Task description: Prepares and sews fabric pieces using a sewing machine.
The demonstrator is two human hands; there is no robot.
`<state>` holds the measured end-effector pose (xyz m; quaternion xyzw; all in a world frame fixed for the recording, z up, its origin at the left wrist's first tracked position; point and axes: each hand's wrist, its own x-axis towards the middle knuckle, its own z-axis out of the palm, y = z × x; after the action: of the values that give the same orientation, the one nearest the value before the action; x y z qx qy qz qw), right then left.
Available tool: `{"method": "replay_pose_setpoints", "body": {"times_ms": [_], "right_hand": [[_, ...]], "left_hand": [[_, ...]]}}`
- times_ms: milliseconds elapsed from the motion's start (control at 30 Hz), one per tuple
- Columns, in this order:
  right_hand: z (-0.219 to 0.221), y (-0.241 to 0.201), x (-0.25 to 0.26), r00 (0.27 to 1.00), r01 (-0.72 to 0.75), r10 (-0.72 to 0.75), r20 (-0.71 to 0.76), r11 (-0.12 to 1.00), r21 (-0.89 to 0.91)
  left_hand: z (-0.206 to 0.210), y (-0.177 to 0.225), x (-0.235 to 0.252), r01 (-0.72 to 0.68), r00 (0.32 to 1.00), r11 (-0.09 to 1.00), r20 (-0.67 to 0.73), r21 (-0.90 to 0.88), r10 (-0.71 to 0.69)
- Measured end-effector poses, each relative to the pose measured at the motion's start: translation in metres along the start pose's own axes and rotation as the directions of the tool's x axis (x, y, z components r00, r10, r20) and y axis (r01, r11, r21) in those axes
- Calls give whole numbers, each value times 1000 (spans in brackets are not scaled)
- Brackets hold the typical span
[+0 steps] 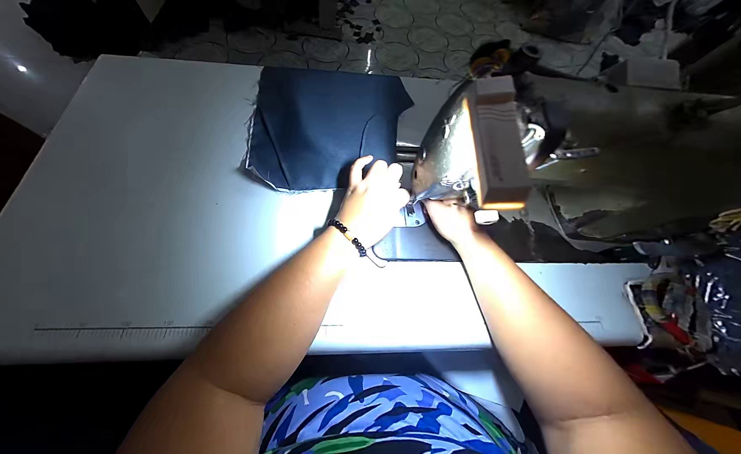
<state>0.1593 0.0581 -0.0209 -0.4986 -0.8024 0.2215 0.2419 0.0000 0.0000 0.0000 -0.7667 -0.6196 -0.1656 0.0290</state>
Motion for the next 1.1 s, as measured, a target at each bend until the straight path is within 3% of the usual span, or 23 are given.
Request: {"method": "replay_pose_setpoints", "body": {"times_ms": [67, 133, 200, 233, 267, 333, 400, 500, 567, 633, 733, 800, 867, 967, 1100], "right_hand": [[6, 5, 3, 1000, 11, -10, -18, 998, 63], [14, 20, 8, 998, 49, -44, -38, 991, 125], [18, 24, 11, 998, 57, -52, -39, 986, 154], [19, 23, 12, 999, 48, -44, -28, 987, 151], [17, 20, 12, 999, 34, -34, -7, 990, 136], [10, 11, 8, 999, 33, -35, 15, 996, 86], [4, 3, 5, 998, 67, -67, -10, 993, 101], [-23, -5, -13, 992, -14, -18, 128, 969, 246], [-36, -3, -45, 981, -40, -10, 194, 967, 252], [-34, 5, -91, 988, 87, -119, 94, 955, 284], [-5, 6, -149, 932, 361, -347, -102, 872, 331], [6, -3, -164, 866, 490, -500, -18, 839, 237], [9, -8, -168, 830, 540, -546, 111, 838, 81], [3, -7, -175, 830, 539, -532, 169, 842, 2], [-4, -10, -193, 847, 493, -487, 214, 869, 27]], "left_hand": [[0, -2, -7, -59, 998, 993, -20, -104, 57], [-2, -12, -14, -114, 993, 922, -24, -369, 113], [-18, -28, -21, -32, 999, 747, -30, -665, 17], [-25, -43, -24, -26, 994, 727, -93, -686, -53], [-31, -64, -28, 34, 988, 796, -98, -604, -116], [-30, -112, -45, 267, 963, 932, 96, -246, -250], [-30, -151, -79, 365, 919, 931, 158, 4, -361], [-42, -179, -147, 473, 868, 874, 110, 107, -484], [-56, -151, -186, 564, 800, 812, 146, 149, -582], [-72, -89, -206, 571, 764, 794, 221, 207, -607], [-80, -26, -208, 437, 853, 871, 202, 224, -481], [-70, -31, -190, 405, 903, 900, 84, 163, -422], [-50, -55, -177, 398, 914, 907, 23, 137, -405], [-32, -77, -175, 422, 896, 899, 101, 119, -433], [-41, -71, -179, 437, 860, 888, 224, 141, -459]]}}
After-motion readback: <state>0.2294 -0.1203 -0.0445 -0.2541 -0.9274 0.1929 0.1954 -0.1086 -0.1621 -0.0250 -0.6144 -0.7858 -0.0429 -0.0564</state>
